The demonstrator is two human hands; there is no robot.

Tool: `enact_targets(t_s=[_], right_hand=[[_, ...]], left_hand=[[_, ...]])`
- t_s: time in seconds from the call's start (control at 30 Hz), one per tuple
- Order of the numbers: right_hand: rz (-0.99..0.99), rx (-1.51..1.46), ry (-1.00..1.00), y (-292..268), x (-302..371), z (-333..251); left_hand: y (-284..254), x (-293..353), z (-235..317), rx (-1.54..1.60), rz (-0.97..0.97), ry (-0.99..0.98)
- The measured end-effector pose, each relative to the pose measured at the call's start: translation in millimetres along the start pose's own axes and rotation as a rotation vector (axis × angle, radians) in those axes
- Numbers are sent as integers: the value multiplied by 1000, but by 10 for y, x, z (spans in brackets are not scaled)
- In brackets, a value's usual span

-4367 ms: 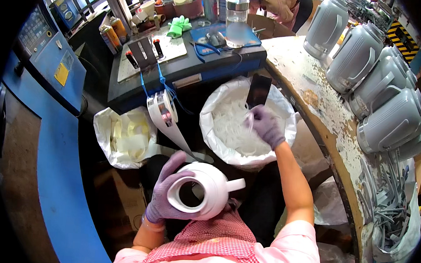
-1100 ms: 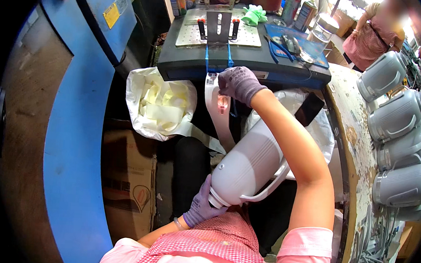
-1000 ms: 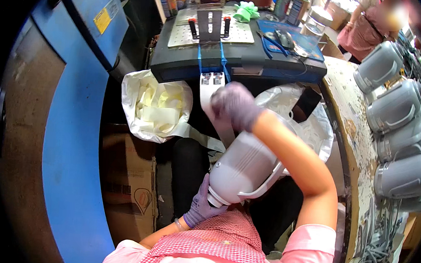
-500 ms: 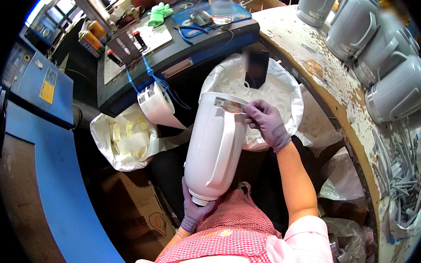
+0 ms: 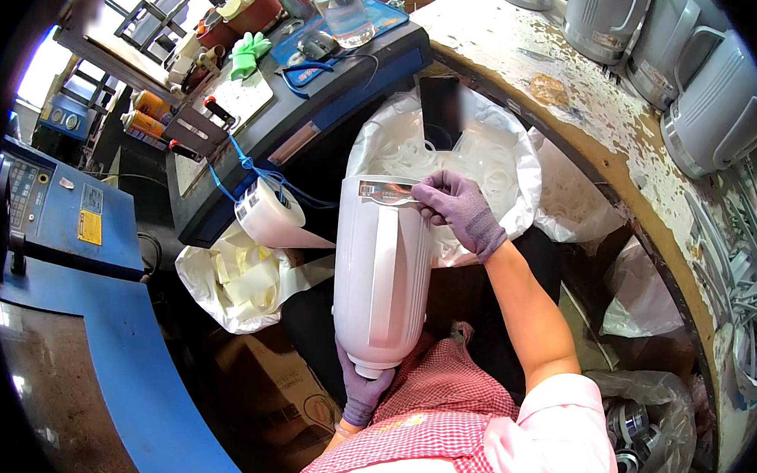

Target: The person assembles white electric kettles by attaching handles, screwing on lids, and affixing metal bands to the bodies. They handle the components one at a time, picking up parts from a nearby table and placing the finished units aside. The process involves repetitive manual assembly steps in a workshop setting.

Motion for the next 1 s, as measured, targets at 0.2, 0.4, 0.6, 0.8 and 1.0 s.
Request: enact_targets(t_s=[0.2,0.4,0.6,0.8,1.0], right_hand=[[27,35,2,-9,-15,12],[178,562,-149,-245,-118,67],[40,597,-473,-360,-229,-340],[-255,1201,-79,208,-670,-648],[269,956,-909,-68,-473,-936]], left_hand=[[-12,-6,17,-17,-6,-24],[6,20,2,13,-6,-39],[25,11,-38,-34,-20,-17],[24,103,-103,-15,23,37],[-437,36,389,392,138,-46]])
Point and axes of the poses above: each hand's wrist, its own x-axis away from the middle knuckle, its own y-axis out of the palm, z = x × y, the point moved 3 cm from there along -x, towards the middle knuckle, and after that the axes turned 15 degrees about x, right-handed, at the moved point
